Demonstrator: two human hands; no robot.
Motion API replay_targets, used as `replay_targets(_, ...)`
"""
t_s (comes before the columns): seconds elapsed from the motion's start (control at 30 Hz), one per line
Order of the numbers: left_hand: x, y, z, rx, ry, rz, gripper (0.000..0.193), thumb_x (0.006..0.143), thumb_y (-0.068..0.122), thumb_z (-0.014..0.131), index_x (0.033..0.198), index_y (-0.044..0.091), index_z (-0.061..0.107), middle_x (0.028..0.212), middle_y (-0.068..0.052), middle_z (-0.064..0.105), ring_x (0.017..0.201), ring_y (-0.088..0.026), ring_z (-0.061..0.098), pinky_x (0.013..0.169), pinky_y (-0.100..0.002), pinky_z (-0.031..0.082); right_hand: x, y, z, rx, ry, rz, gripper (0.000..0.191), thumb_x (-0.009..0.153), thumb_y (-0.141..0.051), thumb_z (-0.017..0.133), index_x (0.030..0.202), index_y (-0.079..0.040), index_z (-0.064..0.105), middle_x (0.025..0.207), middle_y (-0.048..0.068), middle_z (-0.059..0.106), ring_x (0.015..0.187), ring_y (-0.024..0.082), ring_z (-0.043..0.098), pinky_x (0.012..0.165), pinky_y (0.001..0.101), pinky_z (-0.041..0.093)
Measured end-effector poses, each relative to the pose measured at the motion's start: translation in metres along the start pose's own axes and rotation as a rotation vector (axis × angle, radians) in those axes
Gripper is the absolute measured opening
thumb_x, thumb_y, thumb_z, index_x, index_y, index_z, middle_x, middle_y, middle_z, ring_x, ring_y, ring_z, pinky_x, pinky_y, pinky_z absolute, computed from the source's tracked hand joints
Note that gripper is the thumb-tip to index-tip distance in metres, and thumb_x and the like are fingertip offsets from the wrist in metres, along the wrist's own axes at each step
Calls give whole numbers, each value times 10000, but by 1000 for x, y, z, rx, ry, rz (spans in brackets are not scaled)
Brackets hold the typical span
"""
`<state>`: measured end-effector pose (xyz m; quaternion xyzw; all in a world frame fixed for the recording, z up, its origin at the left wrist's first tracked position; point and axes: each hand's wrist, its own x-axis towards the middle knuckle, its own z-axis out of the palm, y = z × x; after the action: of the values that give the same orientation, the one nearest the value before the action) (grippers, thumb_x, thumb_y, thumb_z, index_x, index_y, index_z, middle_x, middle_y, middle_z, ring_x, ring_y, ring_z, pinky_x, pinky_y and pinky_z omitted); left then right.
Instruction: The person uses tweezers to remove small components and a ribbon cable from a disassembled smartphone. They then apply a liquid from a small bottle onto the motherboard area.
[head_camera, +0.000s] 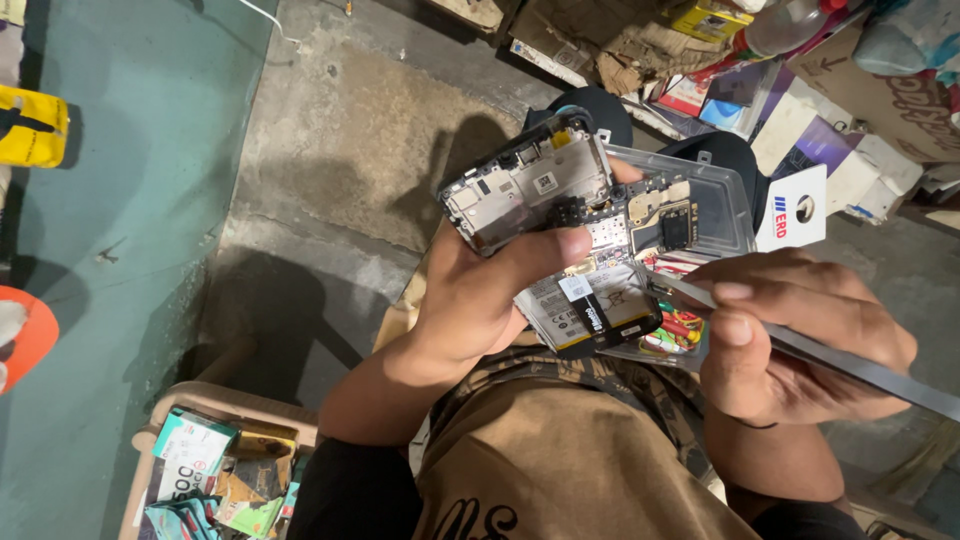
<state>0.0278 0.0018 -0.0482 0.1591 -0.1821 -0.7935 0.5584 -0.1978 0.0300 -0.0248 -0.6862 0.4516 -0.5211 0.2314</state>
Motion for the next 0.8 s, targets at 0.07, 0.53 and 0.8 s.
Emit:
replay_targets(0.07,0,-1,0,1,4,0,299,1110,-69,621,1403,-79,566,1313,-173,622,1199,-225,639,1099,-393,569,0,0,0,2,-3,2,161,1089,-91,710,1050,12,594,907,131,697,740,183,718,724,304,658)
replay_targets(0.53,-1,1,-2,25,-3,4,302,1105,-67,606,1404,-71,561,1313,-163,619,1207,-223,656,1081,-383,575,10,4,7,0,3,-57,143,1044,-54,698,1025,45,597,892,162,709,718,161,700,687,288,651)
replay_targets(0.8,-1,1,-2,20,-15,4,318,1106,-67,602,1420,-65,549,1324,-162,614,1200,-217,632,1100,-382,568,3,4,6,9,1,-18,159,1078,-79,726,1062,26,608,908,146,719,775,163,717,739,277,652)
